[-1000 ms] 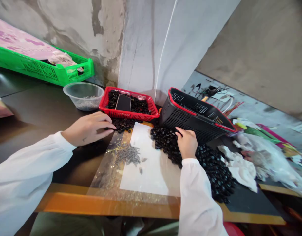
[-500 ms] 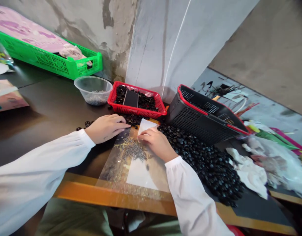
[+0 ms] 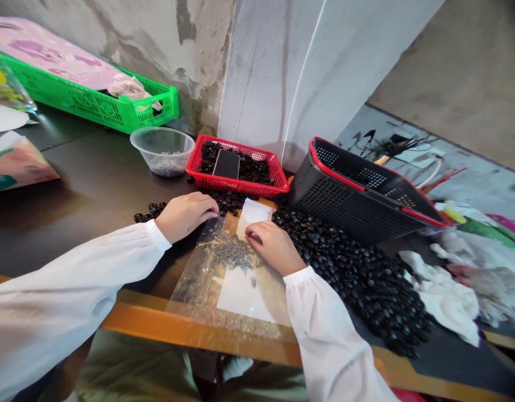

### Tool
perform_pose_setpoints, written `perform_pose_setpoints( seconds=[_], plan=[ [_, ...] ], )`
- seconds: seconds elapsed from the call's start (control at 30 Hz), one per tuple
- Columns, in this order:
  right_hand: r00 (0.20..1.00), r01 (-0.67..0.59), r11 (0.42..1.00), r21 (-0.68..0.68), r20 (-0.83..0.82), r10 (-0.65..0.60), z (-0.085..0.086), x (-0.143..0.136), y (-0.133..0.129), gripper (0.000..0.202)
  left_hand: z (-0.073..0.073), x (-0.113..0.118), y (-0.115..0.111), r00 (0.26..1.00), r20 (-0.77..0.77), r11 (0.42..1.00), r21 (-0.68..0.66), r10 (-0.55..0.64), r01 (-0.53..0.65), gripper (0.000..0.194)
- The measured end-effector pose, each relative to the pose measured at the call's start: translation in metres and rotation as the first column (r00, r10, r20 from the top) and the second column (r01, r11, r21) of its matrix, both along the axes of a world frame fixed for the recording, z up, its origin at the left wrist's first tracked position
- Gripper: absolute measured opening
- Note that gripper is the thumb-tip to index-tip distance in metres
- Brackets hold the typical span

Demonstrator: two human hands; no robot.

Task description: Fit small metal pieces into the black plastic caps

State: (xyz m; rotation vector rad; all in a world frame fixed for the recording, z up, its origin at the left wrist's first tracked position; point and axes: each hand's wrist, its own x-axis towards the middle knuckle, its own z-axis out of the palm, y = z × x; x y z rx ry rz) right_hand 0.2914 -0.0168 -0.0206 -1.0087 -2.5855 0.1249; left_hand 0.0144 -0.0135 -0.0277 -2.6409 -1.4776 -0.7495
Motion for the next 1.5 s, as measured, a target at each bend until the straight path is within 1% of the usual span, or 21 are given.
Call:
perform_pose_setpoints(
  seconds=[0.17, 0.23, 0.37, 0.43, 0.53, 0.6, 0.63, 0.67, 0.73, 0.8, 0.87, 0.93, 1.0, 1.1, 1.27, 1.37, 1.5],
  plan=[
    [0.993, -0.020, 1.000, 0.013, 0.121, 0.019, 0.003, -0.002, -0.004, 0.013, -0.004, -0.007, 0.001, 0.997, -0.073, 0.998, -0.056, -0.017, 0.013, 0.025],
    [0.986, -0.011, 0.999, 0.045, 0.165, 0.003, 0.005, -0.004, -0.005, 0.013, -0.005, -0.006, 0.001, 0.998, -0.062, 0.998, -0.064, -0.005, 0.001, 0.026],
    [0.979, -0.010, 0.988, 0.157, 0.201, -0.022, 0.006, -0.004, -0.005, 0.012, -0.006, 0.001, 0.001, 1.000, -0.010, 0.999, -0.048, 0.015, -0.015, 0.034],
    [0.982, 0.006, 0.985, 0.171, 0.185, -0.038, 0.005, -0.004, -0.004, 0.011, -0.007, 0.004, 0.001, 1.000, -0.007, 0.999, -0.054, -0.004, 0.003, 0.031],
    [0.996, 0.049, 0.995, 0.092, 0.068, -0.056, 0.004, -0.005, -0.003, 0.012, -0.007, 0.006, 0.003, 0.998, 0.027, 0.995, -0.076, -0.056, 0.058, 0.022],
    [0.994, 0.044, 0.999, -0.005, -0.098, -0.044, 0.003, -0.009, -0.005, 0.014, -0.008, 0.009, 0.001, 0.989, 0.116, 0.990, -0.092, -0.091, 0.102, 0.021],
    [0.977, 0.036, 0.997, -0.061, -0.206, -0.048, 0.003, -0.013, -0.006, 0.015, -0.007, 0.011, -0.001, 0.977, 0.185, 0.985, -0.111, -0.109, 0.131, 0.021],
    [0.946, 0.028, 0.992, -0.122, -0.318, -0.065, 0.002, -0.017, -0.008, 0.016, -0.007, 0.014, -0.004, 0.955, 0.269, 0.976, -0.140, -0.126, 0.169, 0.022],
    [0.852, 0.015, 0.972, -0.234, -0.506, -0.135, 0.002, -0.025, -0.014, 0.019, -0.007, 0.022, -0.012, 0.881, 0.450, 0.945, -0.199, -0.148, 0.260, 0.028],
    [0.777, 0.012, 0.955, -0.297, -0.598, -0.196, 0.002, -0.031, -0.020, 0.017, -0.005, 0.029, -0.019, 0.807, 0.574, 0.918, -0.231, -0.139, 0.322, 0.032],
    [0.758, 0.019, 0.956, -0.292, -0.619, -0.204, 0.003, -0.034, -0.024, 0.009, -0.003, 0.034, -0.025, 0.773, 0.622, 0.915, -0.230, -0.123, 0.330, 0.029],
    [0.772, 0.023, 0.967, -0.254, -0.610, -0.179, 0.003, -0.034, -0.026, 0.004, -0.002, 0.036, -0.028, 0.771, 0.626, 0.927, -0.207, -0.120, 0.312, 0.027],
    [0.783, 0.021, 0.976, -0.217, -0.604, -0.151, 0.003, -0.032, -0.028, 0.004, -0.001, 0.036, -0.028, 0.779, 0.611, 0.945, -0.153, -0.141, 0.291, 0.026],
    [0.793, 0.024, 0.986, -0.167, -0.598, -0.121, 0.004, -0.031, -0.029, 0.004, 0.000, 0.035, -0.027, 0.814, 0.549, 0.964, -0.051, -0.190, 0.259, 0.025],
    [0.813, 0.057, 0.995, -0.082, -0.574, -0.094, 0.007, -0.031, -0.032, 0.009, 0.001, 0.035, -0.030, 0.842, 0.489, 0.971, 0.052, -0.228, 0.232, 0.021],
    [0.823, 0.065, 0.995, -0.072, -0.560, -0.094, 0.009, -0.031, -0.033, 0.010, 0.001, 0.035, -0.031, 0.855, 0.466, 0.973, 0.082, -0.229, 0.216, 0.019],
    [0.834, 0.053, 0.994, -0.094, -0.543, -0.096, 0.008, -0.032, -0.033, 0.010, 0.002, 0.036, -0.033, 0.862, 0.449, 0.972, 0.102, -0.235, 0.212, 0.019]
  ],
)
